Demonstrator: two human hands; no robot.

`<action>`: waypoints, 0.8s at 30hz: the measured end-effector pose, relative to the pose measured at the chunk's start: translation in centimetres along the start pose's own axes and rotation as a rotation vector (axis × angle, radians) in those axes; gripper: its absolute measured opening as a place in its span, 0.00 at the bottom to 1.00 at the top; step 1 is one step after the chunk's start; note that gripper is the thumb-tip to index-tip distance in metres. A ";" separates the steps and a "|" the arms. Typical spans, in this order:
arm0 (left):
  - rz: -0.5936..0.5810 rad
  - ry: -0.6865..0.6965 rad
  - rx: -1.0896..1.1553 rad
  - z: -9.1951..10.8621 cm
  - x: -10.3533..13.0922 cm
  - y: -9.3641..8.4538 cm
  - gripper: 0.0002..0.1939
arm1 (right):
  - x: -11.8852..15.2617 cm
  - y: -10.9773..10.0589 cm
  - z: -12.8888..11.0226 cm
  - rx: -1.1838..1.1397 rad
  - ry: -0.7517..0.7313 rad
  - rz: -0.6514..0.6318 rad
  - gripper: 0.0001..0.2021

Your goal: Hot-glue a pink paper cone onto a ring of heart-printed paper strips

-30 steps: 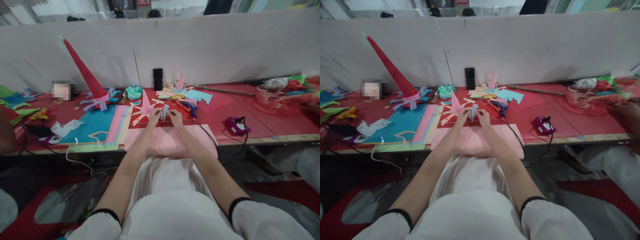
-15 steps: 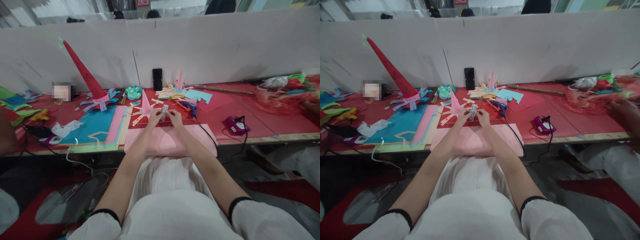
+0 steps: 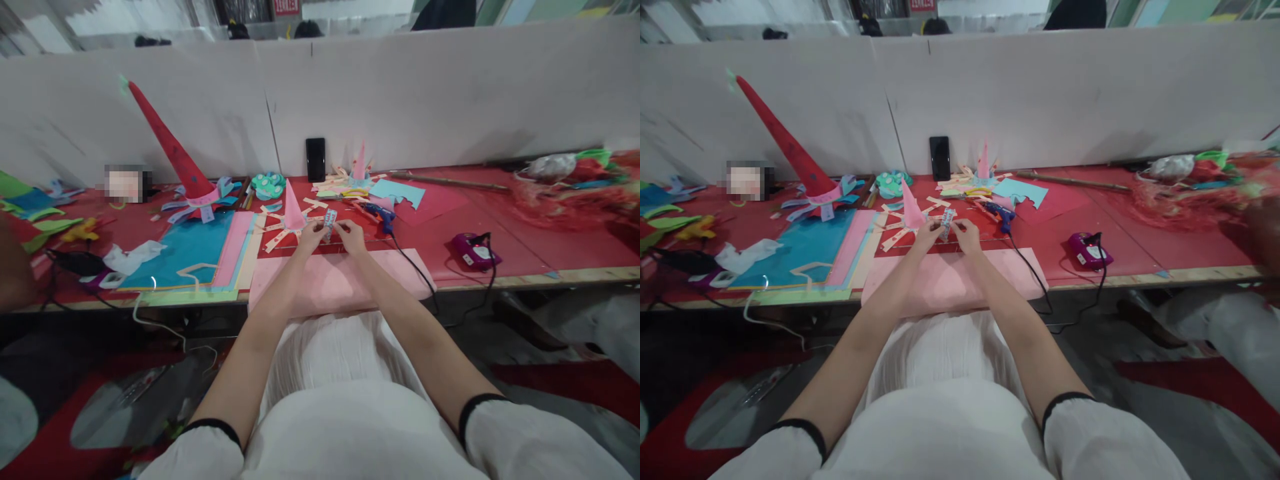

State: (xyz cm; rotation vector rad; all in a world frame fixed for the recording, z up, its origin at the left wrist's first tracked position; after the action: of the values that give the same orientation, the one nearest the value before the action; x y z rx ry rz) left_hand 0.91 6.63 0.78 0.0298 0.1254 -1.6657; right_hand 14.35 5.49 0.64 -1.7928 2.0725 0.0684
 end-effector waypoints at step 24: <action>-0.007 0.023 -0.020 0.2 0.2 -0.1 0.02 | 0.1 0.7 -0.2 -0.071 0.006 -0.067 0.18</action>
State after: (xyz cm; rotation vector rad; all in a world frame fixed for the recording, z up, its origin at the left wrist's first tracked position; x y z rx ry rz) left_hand 0.82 6.42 0.98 0.0333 0.1600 -1.6708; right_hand 13.64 5.45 0.68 -1.9050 2.0360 0.1197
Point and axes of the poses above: each hand's wrist, its own x-axis away from the middle knuckle, its own y-axis out of the palm, z = x × y, the point moved 6 cm from there along -x, towards the middle knuckle, and after that the axes turned 3 degrees about -z, right-handed, at the moved point
